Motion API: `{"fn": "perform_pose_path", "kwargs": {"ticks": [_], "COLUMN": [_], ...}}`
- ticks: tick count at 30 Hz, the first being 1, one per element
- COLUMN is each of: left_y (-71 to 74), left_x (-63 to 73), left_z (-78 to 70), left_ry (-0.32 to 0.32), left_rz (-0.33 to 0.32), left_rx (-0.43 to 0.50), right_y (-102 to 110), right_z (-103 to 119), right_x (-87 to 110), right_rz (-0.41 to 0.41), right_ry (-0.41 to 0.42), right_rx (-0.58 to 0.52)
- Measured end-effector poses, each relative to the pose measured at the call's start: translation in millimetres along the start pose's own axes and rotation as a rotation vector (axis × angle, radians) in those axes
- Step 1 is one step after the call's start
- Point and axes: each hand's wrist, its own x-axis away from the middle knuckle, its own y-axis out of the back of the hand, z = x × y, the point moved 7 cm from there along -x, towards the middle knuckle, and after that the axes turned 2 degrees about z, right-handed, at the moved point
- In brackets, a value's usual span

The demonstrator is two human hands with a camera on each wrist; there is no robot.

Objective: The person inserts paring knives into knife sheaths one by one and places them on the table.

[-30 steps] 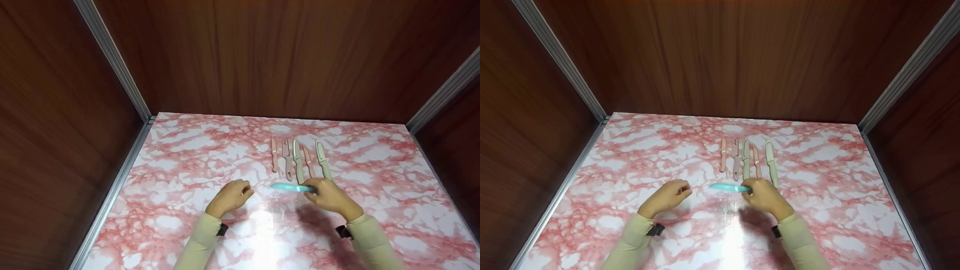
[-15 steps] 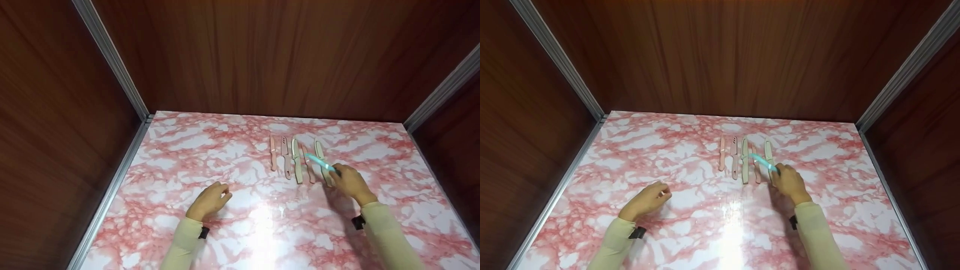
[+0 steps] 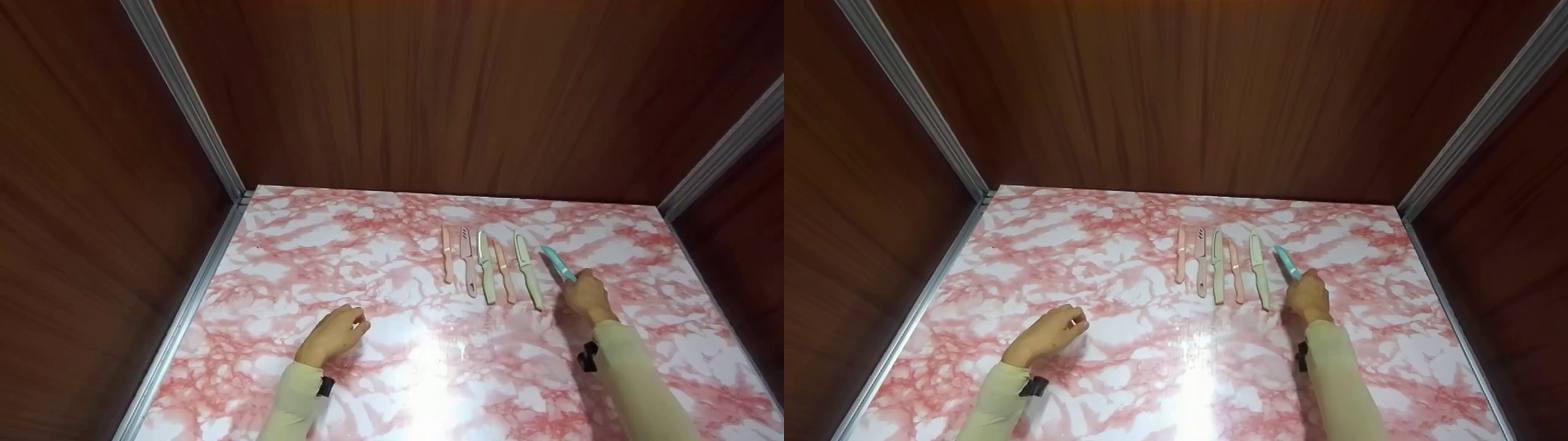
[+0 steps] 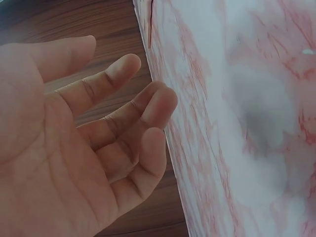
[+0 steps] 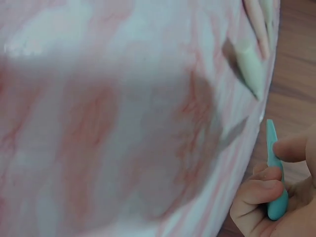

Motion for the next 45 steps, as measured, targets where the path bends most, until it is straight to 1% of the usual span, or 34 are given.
{"fn": "perform_pose_path", "kwargs": {"ticks": [5, 9, 11, 17, 19, 22, 28, 32, 37, 45], "left_y": [1.4, -0.4, -0.7, 1.8, 1.6, 1.5, 3.0, 3.2, 0.1, -5.2], "left_x": [-0.6, -0.5, -0.2, -0.6, -0.5, 0.0, 1.1, 1.0, 0.9, -1.1], "left_z": [-1.3, -0.2, 1.1, 2.7, 2.1, 1.0, -1.1, -2.4, -1.9, -5.1], "left_ry": [-0.023, -0.013, -0.004, 0.014, 0.014, 0.014, -0.001, -0.020, -0.002, 0.042], "left_rz": [-0.026, -0.026, -0.028, -0.046, -0.039, -0.031, -0.040, -0.047, -0.033, -0.006], "left_rx": [-0.025, -0.029, -0.028, -0.030, -0.030, -0.030, -0.015, -0.026, -0.033, -0.015], "right_y": [3, 3, 2, -5, -7, -9, -14, -20, -23, -25], "right_z": [-8, -15, -15, -12, -10, -8, -3, -3, -1, 3], "right_x": [-5.4, -7.6, -9.7, -14.6, -14.9, -15.7, -18.3, -18.6, -19.9, -24.6], "right_rz": [-0.031, -0.032, -0.028, 0.031, 0.059, 0.077, 0.086, 0.100, 0.090, 0.101], "right_ry": [-0.049, -0.108, -0.116, -0.088, -0.085, -0.084, -0.047, -0.027, -0.001, 0.020], "right_rx": [0.011, 0.019, 0.021, 0.054, 0.061, 0.061, 0.067, 0.067, 0.069, 0.082]}}
